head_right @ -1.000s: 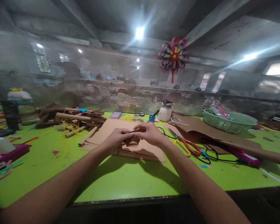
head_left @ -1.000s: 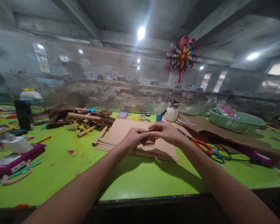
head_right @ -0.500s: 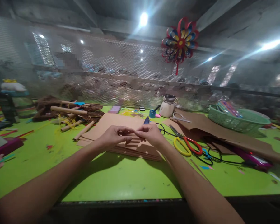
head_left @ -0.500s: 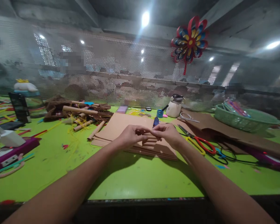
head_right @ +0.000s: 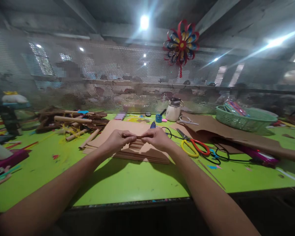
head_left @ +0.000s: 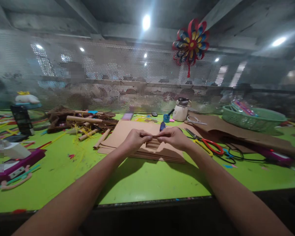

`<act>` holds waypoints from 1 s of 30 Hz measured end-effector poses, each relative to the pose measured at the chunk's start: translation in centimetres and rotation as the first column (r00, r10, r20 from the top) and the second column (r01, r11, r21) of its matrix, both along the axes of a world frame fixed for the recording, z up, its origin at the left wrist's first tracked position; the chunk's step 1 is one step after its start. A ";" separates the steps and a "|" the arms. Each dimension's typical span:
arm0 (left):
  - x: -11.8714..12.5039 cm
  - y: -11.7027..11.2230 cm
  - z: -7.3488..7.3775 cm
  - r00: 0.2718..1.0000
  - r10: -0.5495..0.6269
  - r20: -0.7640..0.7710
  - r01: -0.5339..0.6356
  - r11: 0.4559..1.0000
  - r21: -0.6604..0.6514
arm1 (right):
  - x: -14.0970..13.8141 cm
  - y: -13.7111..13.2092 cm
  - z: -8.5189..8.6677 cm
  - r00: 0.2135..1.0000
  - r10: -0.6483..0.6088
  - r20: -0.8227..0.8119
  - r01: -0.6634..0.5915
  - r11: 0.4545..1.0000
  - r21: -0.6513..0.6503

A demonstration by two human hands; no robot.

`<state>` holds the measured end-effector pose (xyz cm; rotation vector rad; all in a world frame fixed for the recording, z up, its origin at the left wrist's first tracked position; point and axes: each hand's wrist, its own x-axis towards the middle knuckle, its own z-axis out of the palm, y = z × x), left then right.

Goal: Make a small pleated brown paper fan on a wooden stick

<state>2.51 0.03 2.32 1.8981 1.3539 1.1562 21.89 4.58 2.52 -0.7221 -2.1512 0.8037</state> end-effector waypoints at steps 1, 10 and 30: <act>0.0 0.0 0.0 1.000 0.001 -0.025 0.000 1.000 0.008 | 0.0 0.0 0.0 1.000 -0.010 0.008 0.009 0.998 0.066; -0.2 -0.2 0.1 0.976 -0.098 -0.193 0.092 0.995 -0.044 | 1.0 -0.5 1.0 0.999 -0.021 0.042 0.024 0.997 -0.073; 0.0 -0.4 -0.4 0.986 -0.047 -0.157 0.060 0.995 0.076 | -2.0 -1.0 -1.5 0.937 -0.003 -0.348 -0.184 0.844 -0.504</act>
